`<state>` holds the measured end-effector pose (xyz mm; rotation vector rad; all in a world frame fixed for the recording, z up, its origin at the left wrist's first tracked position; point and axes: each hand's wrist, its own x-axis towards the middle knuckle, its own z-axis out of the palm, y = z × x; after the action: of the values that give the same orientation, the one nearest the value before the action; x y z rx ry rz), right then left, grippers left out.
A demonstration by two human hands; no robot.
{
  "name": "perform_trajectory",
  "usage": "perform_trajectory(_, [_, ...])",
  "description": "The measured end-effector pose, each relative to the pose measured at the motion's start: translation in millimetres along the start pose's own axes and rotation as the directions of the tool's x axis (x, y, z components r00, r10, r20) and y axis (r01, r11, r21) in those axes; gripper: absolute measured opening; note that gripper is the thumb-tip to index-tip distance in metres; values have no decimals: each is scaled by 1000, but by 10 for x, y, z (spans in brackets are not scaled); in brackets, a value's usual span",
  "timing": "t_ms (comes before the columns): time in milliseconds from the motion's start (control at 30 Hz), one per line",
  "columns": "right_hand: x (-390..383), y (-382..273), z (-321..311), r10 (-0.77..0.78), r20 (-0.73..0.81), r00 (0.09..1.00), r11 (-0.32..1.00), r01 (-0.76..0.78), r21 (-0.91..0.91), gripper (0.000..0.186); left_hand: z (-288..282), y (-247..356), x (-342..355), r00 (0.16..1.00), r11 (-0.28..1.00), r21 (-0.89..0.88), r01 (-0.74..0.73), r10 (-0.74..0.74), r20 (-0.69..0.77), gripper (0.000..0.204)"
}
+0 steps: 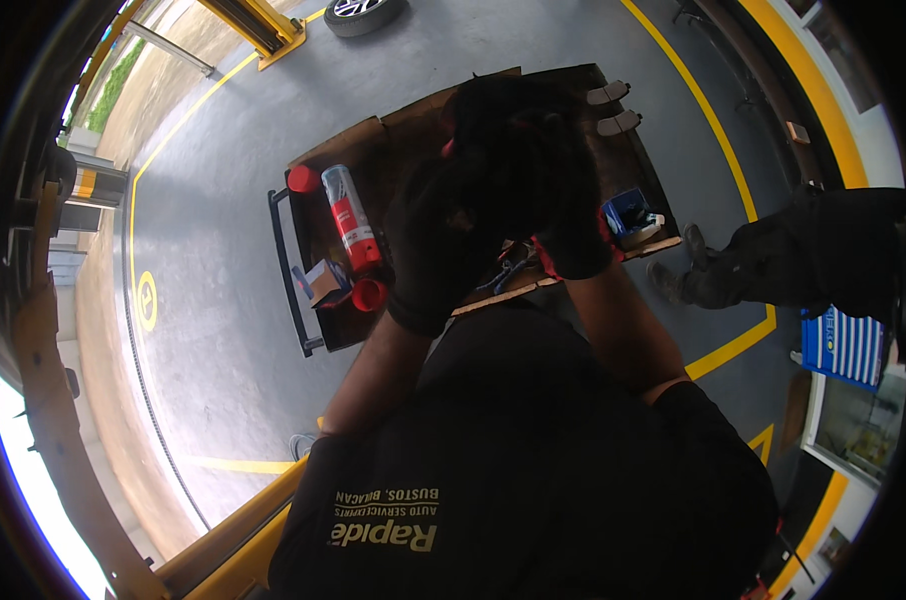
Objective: The person works on a small mechanical component on a workbench in an auto repair shop. They use a hammer and a small metal tool to adjust and clean the part, then spray it with a lubricant. The task involves repeated handling and minor adjustments of the component.
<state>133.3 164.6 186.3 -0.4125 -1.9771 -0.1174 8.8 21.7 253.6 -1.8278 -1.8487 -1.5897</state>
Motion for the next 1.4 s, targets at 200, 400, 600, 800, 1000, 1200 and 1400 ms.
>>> perform_trajectory(200, [183,-171,-217,291,317,902,715,-426,554,39,-76,110,59,996,996,-14,90,-90,1,30])
perform_trajectory(400, [77,-205,-54,518,435,736,-212,-382,899,38,-47,76,68,1000,998,-54,11,-11,7,29])
perform_trajectory(600, [139,-171,-94,569,363,738,210,-557,803,32,38,-32,-38,993,989,-98,108,-111,-32,26])
perform_trajectory(800, [10,-69,-243,184,184,966,743,-259,617,39,-21,-40,11,994,994,-96,48,-56,-90,23])
perform_trajectory(1000, [195,-279,-219,384,528,757,-179,-501,847,45,-70,49,90,988,991,-24,-135,132,-80,35])
perform_trajectory(1200, [159,-117,-220,394,562,727,181,-661,728,49,-46,19,67,980,982,-33,-183,186,78,37])
perform_trajectory(1400, [139,4,-230,452,607,654,-131,-625,770,54,-49,-5,94,991,991,-52,-127,125,-37,35])
